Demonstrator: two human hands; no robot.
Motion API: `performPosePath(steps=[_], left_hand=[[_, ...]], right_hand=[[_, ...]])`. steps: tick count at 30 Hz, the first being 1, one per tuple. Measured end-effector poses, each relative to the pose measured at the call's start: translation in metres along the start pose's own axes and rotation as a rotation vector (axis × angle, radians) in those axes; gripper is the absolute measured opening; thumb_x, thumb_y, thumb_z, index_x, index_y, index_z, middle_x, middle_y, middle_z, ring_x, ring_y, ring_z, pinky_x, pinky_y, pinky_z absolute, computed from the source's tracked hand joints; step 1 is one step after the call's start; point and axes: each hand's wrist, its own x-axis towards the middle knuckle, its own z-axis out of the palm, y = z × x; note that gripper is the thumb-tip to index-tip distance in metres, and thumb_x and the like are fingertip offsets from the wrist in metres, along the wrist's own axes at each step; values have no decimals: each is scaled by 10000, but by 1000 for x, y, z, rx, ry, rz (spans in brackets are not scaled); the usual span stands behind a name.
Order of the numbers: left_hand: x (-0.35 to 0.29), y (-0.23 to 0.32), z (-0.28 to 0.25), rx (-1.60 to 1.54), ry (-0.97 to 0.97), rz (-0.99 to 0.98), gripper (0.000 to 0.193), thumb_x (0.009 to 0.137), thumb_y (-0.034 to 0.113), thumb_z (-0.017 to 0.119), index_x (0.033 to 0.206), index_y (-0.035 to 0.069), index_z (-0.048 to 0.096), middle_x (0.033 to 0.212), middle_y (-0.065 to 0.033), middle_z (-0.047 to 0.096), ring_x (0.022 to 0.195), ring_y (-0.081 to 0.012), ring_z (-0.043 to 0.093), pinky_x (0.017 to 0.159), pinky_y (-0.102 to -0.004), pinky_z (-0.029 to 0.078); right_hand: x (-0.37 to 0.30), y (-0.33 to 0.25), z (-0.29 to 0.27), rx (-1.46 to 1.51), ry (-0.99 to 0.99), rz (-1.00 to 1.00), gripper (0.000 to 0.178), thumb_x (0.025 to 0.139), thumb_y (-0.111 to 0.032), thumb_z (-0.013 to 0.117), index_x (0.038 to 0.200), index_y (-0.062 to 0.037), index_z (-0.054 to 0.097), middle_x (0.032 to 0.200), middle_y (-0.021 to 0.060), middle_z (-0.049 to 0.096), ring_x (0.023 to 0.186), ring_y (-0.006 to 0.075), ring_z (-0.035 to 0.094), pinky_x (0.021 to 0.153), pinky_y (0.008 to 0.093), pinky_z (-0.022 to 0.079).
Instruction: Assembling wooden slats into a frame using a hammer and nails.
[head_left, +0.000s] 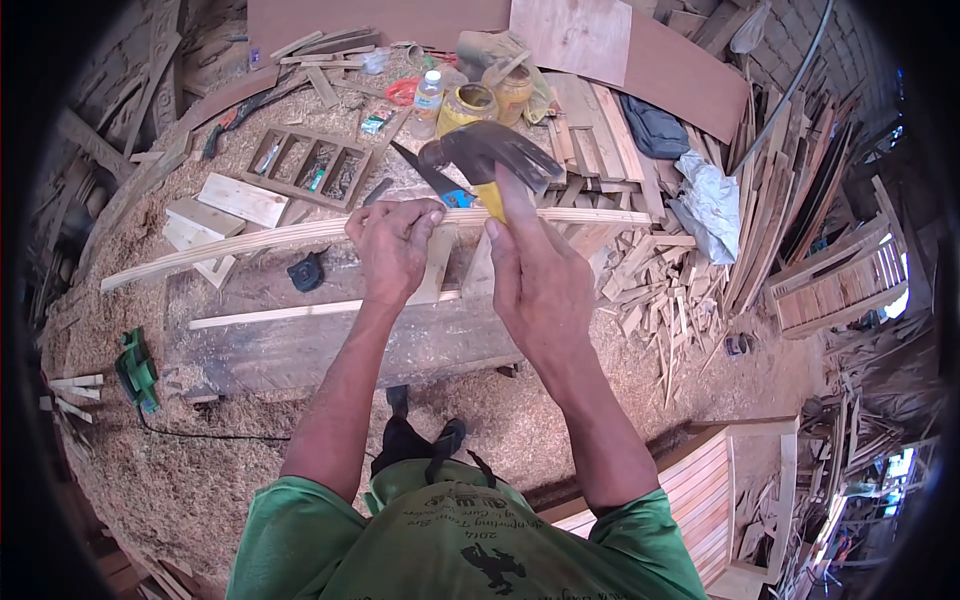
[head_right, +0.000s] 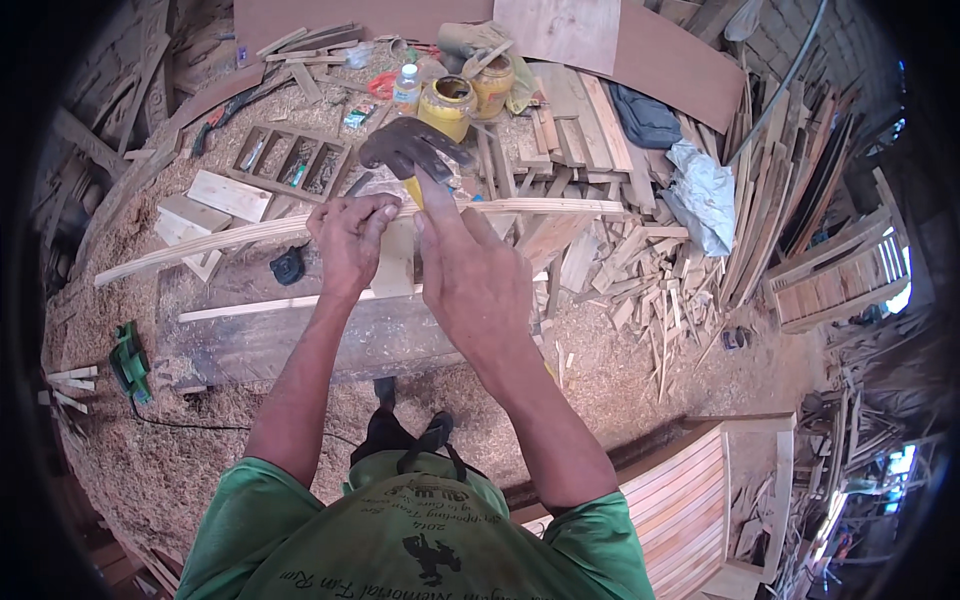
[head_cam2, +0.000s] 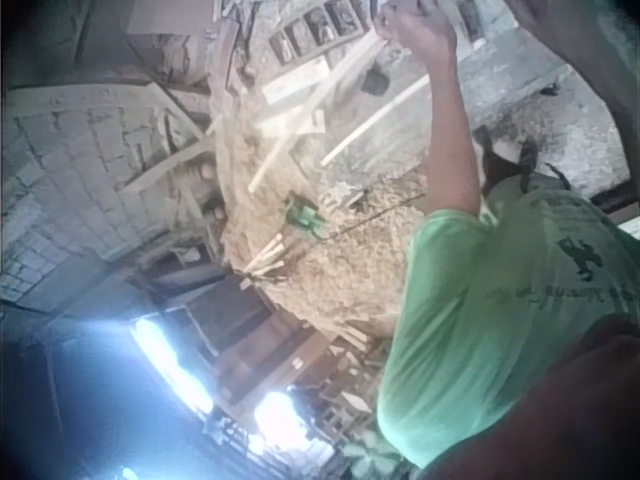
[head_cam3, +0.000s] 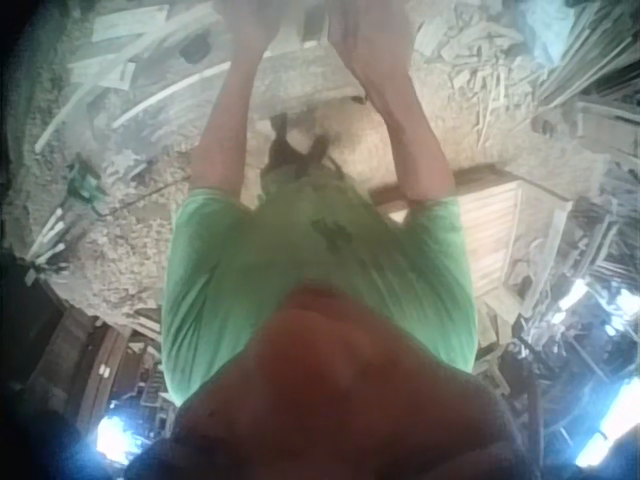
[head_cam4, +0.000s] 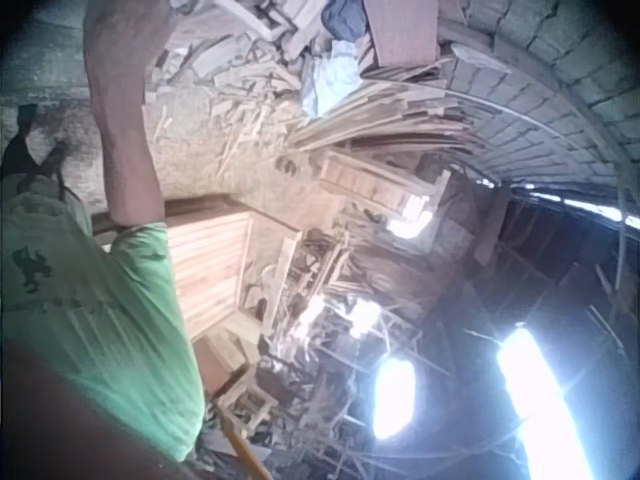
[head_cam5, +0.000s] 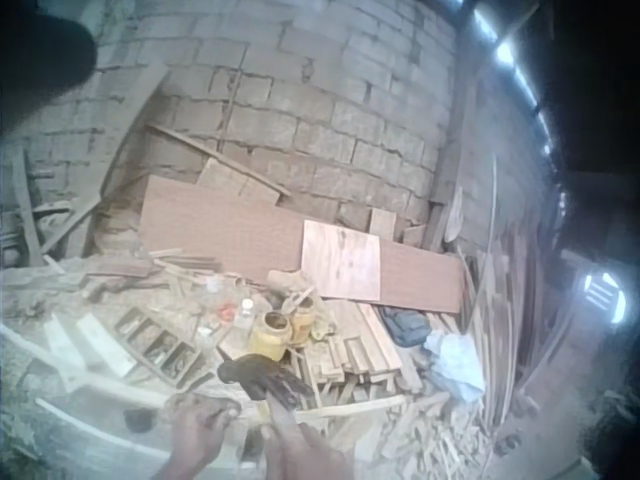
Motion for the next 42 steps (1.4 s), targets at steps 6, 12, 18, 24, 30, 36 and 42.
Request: performPosePath(steps=[6, 12, 18, 24, 30, 36, 42], left_hand=[[1, 5, -2, 18, 9, -21, 131, 924, 254, 769, 970, 145, 825, 882, -20, 752, 919, -199, 602, 1064, -410, 299], [6, 2, -3, 74, -25, -67, 128, 927, 258, 765, 962, 148, 821, 872, -33, 749, 919, -206, 598, 1057, -411, 304], [4, 5, -4, 64, -22, -45, 148, 940, 281, 757, 976, 153, 822, 921, -33, 755, 916, -211, 599, 1057, -412, 305], [13, 13, -25, 242, -273, 7, 336, 896, 352, 803, 1172, 165, 769, 1034, -54, 783, 1092, -229, 667, 1077, -431, 352], [35, 1, -42, 340, -530, 16, 432, 861, 362, 828, 1224, 143, 744, 1020, -147, 779, 996, -362, 732, 886, -473, 550], [30, 3, -41, 310, -510, -20, 388, 862, 360, 826, 1186, 156, 764, 1023, -154, 778, 998, -359, 732, 886, -469, 554], [26, -4, -42, 260, -486, -14, 368, 865, 365, 824, 1161, 152, 773, 1012, -145, 778, 980, -360, 732, 881, -467, 555]], right_hand=[[10, 8, 4, -114, -229, 80, 542, 1051, -191, 589, 1575, -260, 469, 931, 247, 729, 812, 439, 729, 699, 521, 569], [3, 10, 15, -202, -273, 82, 556, 1054, -192, 579, 1590, -255, 441, 860, 237, 710, 756, 447, 704, 685, 551, 547], [-13, 26, 27, -217, -210, 194, 562, 1073, -234, 552, 1613, -252, 396, 820, 228, 697, 719, 443, 696, 652, 561, 537], [-35, 41, 44, -199, -191, 245, 579, 1075, -272, 553, 1625, -255, 370, 848, 215, 714, 716, 428, 720, 629, 541, 587], [-44, 40, 46, -174, -146, 226, 577, 1078, -254, 558, 1624, -240, 373, 804, 217, 690, 694, 431, 703, 635, 551, 558], [-44, 44, 45, -82, -114, 251, 546, 1072, -226, 567, 1599, -221, 424, 827, 220, 694, 748, 434, 717, 639, 550, 551], [-12, -6, -17, 60, 61, 58, 541, 1052, -213, 611, 1575, -219, 472, 886, 191, 701, 669, 336, 694, 597, 465, 554]])
